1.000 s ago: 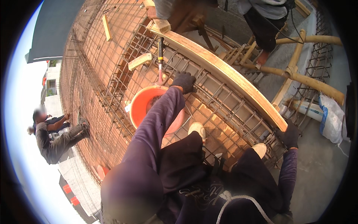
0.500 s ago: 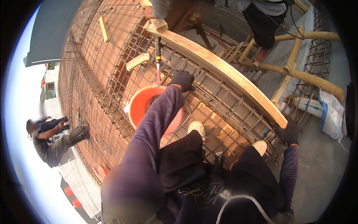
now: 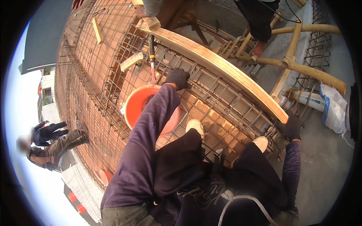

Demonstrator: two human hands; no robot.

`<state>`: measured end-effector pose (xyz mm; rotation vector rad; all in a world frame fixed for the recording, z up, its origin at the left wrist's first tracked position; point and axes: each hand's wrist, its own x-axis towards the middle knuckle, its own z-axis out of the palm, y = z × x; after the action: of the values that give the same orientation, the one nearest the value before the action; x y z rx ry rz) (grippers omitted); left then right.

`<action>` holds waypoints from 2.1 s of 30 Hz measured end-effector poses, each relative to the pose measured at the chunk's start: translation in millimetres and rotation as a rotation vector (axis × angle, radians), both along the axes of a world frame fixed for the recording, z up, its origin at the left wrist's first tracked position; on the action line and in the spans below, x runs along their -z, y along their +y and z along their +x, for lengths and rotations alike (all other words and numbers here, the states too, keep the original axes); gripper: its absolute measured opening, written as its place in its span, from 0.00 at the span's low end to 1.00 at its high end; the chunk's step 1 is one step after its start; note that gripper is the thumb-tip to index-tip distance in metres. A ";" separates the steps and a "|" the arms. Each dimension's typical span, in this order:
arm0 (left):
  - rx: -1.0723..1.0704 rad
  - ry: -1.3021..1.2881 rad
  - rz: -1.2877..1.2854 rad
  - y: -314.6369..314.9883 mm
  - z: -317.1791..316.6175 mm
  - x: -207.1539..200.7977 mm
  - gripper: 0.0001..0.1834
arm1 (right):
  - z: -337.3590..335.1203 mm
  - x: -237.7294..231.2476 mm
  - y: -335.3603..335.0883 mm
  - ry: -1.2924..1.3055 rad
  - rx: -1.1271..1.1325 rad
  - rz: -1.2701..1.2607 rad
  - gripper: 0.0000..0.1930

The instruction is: The person handles a wooden plank and a hand saw on a rebar grid, then picks up nails from a red bucket and places them back. Other workers are visible nearby assembling wooden formwork around the rebar structure.

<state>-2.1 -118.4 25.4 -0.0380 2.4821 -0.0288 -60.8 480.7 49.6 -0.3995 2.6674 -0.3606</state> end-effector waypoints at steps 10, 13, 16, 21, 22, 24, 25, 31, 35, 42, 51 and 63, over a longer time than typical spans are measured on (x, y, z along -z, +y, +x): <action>0.003 0.011 0.024 -3.5 1.4 2.3 0.28 | 0.1 4.5 1.8 0.042 -0.019 -0.002 0.30; 0.017 0.032 0.011 -4.1 2.6 4.5 0.28 | 0.3 6.3 3.4 0.048 -0.024 -0.016 0.31; 0.020 0.031 0.005 -4.3 2.7 6.4 0.28 | 1.0 6.8 3.6 0.060 -0.021 -0.074 0.31; 0.019 0.031 0.008 -4.9 2.3 6.4 0.28 | 1.1 4.4 1.3 0.061 -0.020 -0.067 0.31; 0.017 0.032 0.011 -5.0 2.3 6.0 0.28 | 1.0 3.8 0.5 0.059 -0.017 -0.068 0.31; 0.015 0.032 0.021 -5.2 2.2 5.2 0.28 | 0.3 2.2 -0.1 0.045 -0.015 -0.043 0.33; 0.014 0.031 0.027 -5.3 2.3 4.7 0.28 | 0.0 1.7 -0.4 0.039 -0.015 -0.031 0.34; 0.010 0.046 0.048 -5.7 3.9 4.6 0.28 | -0.4 1.8 0.8 0.054 -0.044 -0.031 0.36; -0.006 0.037 0.052 -6.3 3.5 6.6 0.28 | -0.5 3.8 1.9 0.043 -0.042 -0.060 0.36; -0.018 0.030 0.033 -4.1 3.3 5.2 0.28 | -0.4 0.8 -0.2 0.051 -0.050 -0.075 0.35; -0.043 -0.037 0.007 0.1 -0.9 -0.1 0.27 | 0.1 -3.5 -3.2 0.049 -0.037 -0.058 0.33; -0.070 -0.021 0.034 1.9 -0.2 -4.2 0.27 | 0.1 -0.3 -1.6 0.053 -0.045 -0.013 0.33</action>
<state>-2.3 -116.6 29.5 -0.1093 2.4583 0.0430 -60.7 479.1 49.9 -0.4786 2.7041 -0.3584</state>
